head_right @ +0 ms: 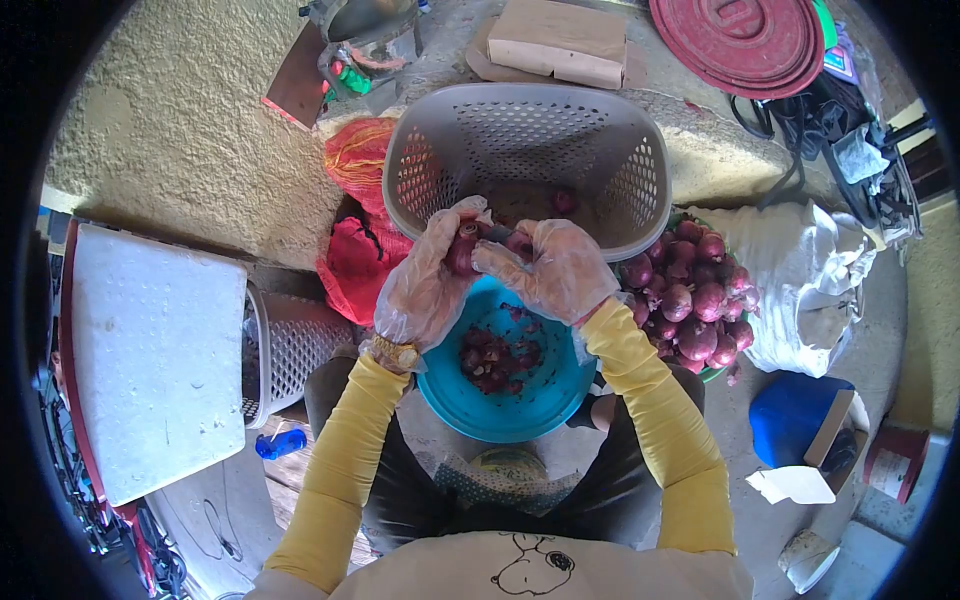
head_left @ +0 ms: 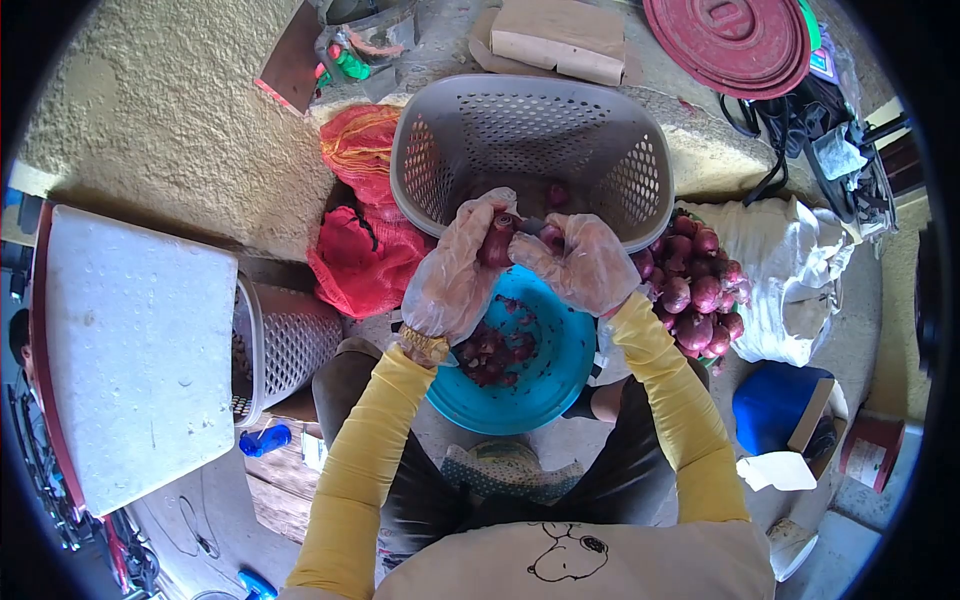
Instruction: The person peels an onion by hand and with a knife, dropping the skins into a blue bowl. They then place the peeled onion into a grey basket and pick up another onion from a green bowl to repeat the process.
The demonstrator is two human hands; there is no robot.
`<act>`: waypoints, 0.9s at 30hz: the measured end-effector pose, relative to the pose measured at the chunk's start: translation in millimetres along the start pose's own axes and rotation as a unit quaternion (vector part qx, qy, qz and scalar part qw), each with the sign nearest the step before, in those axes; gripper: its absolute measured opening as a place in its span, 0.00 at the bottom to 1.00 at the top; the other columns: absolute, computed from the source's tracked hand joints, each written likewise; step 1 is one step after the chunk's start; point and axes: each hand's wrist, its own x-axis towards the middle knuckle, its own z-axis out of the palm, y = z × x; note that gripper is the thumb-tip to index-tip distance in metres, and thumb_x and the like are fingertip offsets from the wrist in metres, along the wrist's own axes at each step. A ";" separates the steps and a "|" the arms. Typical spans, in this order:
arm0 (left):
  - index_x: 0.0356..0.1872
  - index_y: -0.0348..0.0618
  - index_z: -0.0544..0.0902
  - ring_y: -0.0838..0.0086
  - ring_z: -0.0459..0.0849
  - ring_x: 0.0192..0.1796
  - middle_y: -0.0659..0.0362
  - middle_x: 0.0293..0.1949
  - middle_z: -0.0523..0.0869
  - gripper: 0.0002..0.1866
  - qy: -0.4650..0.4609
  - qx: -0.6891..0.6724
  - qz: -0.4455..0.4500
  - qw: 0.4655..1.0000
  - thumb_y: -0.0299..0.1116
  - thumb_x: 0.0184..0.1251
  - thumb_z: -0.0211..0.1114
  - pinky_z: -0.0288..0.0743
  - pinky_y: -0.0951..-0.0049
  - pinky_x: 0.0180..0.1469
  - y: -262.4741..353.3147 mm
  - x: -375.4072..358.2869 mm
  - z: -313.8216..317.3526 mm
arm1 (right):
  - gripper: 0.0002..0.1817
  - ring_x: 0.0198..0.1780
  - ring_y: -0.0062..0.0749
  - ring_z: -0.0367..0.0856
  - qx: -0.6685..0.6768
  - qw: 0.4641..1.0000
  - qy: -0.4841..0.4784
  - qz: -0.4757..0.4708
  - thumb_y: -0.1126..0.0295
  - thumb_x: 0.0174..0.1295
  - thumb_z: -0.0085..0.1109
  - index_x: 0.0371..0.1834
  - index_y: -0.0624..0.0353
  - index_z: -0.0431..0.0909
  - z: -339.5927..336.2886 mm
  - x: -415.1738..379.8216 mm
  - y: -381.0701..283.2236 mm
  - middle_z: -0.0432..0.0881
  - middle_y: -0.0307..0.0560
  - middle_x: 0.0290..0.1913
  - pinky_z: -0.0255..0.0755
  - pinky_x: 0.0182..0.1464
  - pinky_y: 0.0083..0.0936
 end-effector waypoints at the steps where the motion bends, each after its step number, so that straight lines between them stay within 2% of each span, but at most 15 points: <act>1: 0.70 0.42 0.75 0.72 0.79 0.61 0.57 0.60 0.80 0.23 0.006 0.067 0.007 0.998 0.46 0.87 0.54 0.76 0.65 0.65 0.7 0.2 -0.3 | 0.34 0.33 0.59 0.82 0.000 1.000 0.000 0.000 0.37 0.63 0.69 0.34 0.66 0.86 1.7 -0.4 1.7 0.81 0.61 0.25 0.74 0.38 0.47; 2: 0.70 0.43 0.75 0.72 0.80 0.61 0.57 0.60 0.80 0.22 0.013 0.133 0.015 0.991 0.45 0.87 0.54 0.76 0.65 0.65 1.0 0.4 -0.5 | 0.34 0.33 0.59 0.82 -0.001 1.000 0.014 -0.010 0.37 0.63 0.69 0.34 0.66 0.86 2.9 -0.6 3.2 0.81 0.61 0.25 0.74 0.38 0.47; 3: 0.70 0.43 0.75 0.72 0.80 0.61 0.57 0.60 0.80 0.22 0.013 0.133 0.015 0.991 0.45 0.87 0.54 0.76 0.65 0.65 0.1 0.6 0.0 | 0.34 0.33 0.59 0.82 -0.003 0.999 0.028 -0.020 0.37 0.62 0.70 0.35 0.66 0.86 3.3 -0.7 3.6 0.82 0.61 0.26 0.75 0.38 0.46; 5: 0.70 0.43 0.75 0.71 0.80 0.60 0.57 0.60 0.79 0.22 -0.005 -0.028 -0.020 0.999 0.45 0.87 0.54 0.76 0.64 0.65 -3.6 0.8 0.8 | 0.34 0.34 0.59 0.83 -0.011 0.999 0.024 -0.022 0.37 0.62 0.70 0.35 0.66 0.87 0.6 -0.4 0.4 0.82 0.61 0.26 0.75 0.38 0.46; 6: 0.70 0.43 0.75 0.71 0.80 0.60 0.57 0.60 0.79 0.22 -0.005 -0.028 -0.020 0.999 0.45 0.87 0.54 0.76 0.64 0.65 -5.0 1.0 0.0 | 0.34 0.34 0.59 0.83 -0.019 0.999 0.019 -0.023 0.37 0.62 0.70 0.36 0.67 0.87 -0.4 -0.4 -0.9 0.82 0.62 0.26 0.76 0.39 0.46; 8: 0.70 0.42 0.75 0.71 0.81 0.60 0.57 0.59 0.80 0.22 -0.016 -0.188 -0.064 0.980 0.45 0.87 0.54 0.76 0.64 0.65 -6.8 1.6 -2.2 | 0.35 0.34 0.60 0.83 -0.015 0.999 0.015 -0.024 0.38 0.62 0.70 0.36 0.67 0.87 -0.4 0.2 0.8 0.83 0.63 0.27 0.76 0.39 0.46; 9: 0.70 0.42 0.75 0.71 0.81 0.60 0.57 0.59 0.80 0.22 -0.017 -0.188 -0.064 0.980 0.45 0.87 0.54 0.76 0.64 0.65 -6.9 1.4 -2.7 | 0.35 0.34 0.60 0.84 -0.011 1.000 0.011 -0.024 0.38 0.62 0.70 0.37 0.68 0.87 -0.3 0.2 1.5 0.83 0.63 0.27 0.76 0.39 0.46; 11: 0.69 0.41 0.74 0.75 0.78 0.61 0.59 0.61 0.77 0.18 -0.036 -0.126 -0.046 0.990 0.30 0.85 0.56 0.75 0.72 0.66 -6.7 0.9 -3.8 | 0.35 0.34 0.60 0.84 -0.015 1.000 0.012 -0.022 0.38 0.63 0.69 0.37 0.68 0.87 0.1 0.3 1.5 0.83 0.64 0.27 0.76 0.39 0.47; 12: 0.69 0.41 0.74 0.75 0.78 0.61 0.59 0.61 0.77 0.18 -0.036 -0.126 -0.046 0.990 0.30 0.85 0.56 0.75 0.72 0.66 -4.5 0.9 -3.1 | 0.35 0.34 0.61 0.84 -0.020 1.000 0.012 -0.020 0.38 0.63 0.69 0.37 0.68 0.87 0.0 0.6 1.4 0.83 0.64 0.27 0.76 0.39 0.47; 14: 0.68 0.44 0.76 0.77 0.79 0.60 0.61 0.58 0.79 0.18 -0.037 -0.314 -0.099 0.944 0.36 0.84 0.60 0.76 0.73 0.64 1.6 0.2 -1.2 | 0.35 0.34 0.61 0.84 -0.003 1.000 -0.002 -0.009 0.38 0.64 0.68 0.36 0.68 0.87 -1.0 1.8 1.2 0.83 0.64 0.27 0.76 0.39 0.47; 16: 0.68 0.44 0.76 0.77 0.79 0.59 0.62 0.57 0.80 0.19 -0.025 -0.306 -0.112 0.945 0.38 0.83 0.61 0.76 0.72 0.63 2.8 -0.2 -0.4 | 0.34 0.34 0.61 0.84 0.013 1.000 -0.017 0.003 0.38 0.65 0.67 0.36 0.68 0.87 -0.9 1.2 1.7 0.83 0.64 0.26 0.76 0.39 0.47; 21: 0.68 0.44 0.76 0.77 0.80 0.58 0.63 0.55 0.81 0.21 -0.017 -0.308 -0.143 0.940 0.40 0.82 0.64 0.78 0.70 0.62 5.1 -1.4 -0.7 | 0.34 0.31 0.60 0.83 -0.010 0.999 0.028 -0.030 0.40 0.67 0.66 0.32 0.69 0.87 -7.0 -3.9 -2.6 0.83 0.63 0.24 0.76 0.38 0.48; 23: 0.68 0.43 0.77 0.73 0.82 0.59 0.62 0.57 0.81 0.21 -0.036 -0.303 -0.119 0.945 0.44 0.84 0.59 0.79 0.64 0.63 0.8 -2.5 -3.5 | 0.33 0.30 0.60 0.83 -0.030 0.996 0.046 -0.067 0.40 0.67 0.66 0.31 0.68 0.87 -1.4 -5.0 6.0 0.83 0.62 0.24 0.76 0.37 0.47; 25: 0.67 0.43 0.77 0.74 0.82 0.58 0.62 0.56 0.81 0.21 -0.023 -0.299 -0.126 0.946 0.43 0.83 0.60 0.79 0.67 0.61 2.1 -2.8 -2.7 | 0.33 0.29 0.59 0.83 -0.049 0.991 0.064 -0.105 0.40 0.67 0.66 0.30 0.68 0.87 1.2 -5.2 11.3 0.82 0.61 0.23 0.76 0.36 0.47; 27: 0.67 0.42 0.76 0.75 0.81 0.56 0.61 0.54 0.80 0.21 -0.009 -0.295 -0.132 0.946 0.42 0.83 0.62 0.79 0.70 0.60 0.2 -2.2 -3.5 | 0.29 0.29 0.57 0.83 -0.055 0.992 0.011 -0.113 0.41 0.66 0.68 0.35 0.62 0.89 0.9 -4.3 12.7 0.82 0.57 0.22 0.76 0.34 0.46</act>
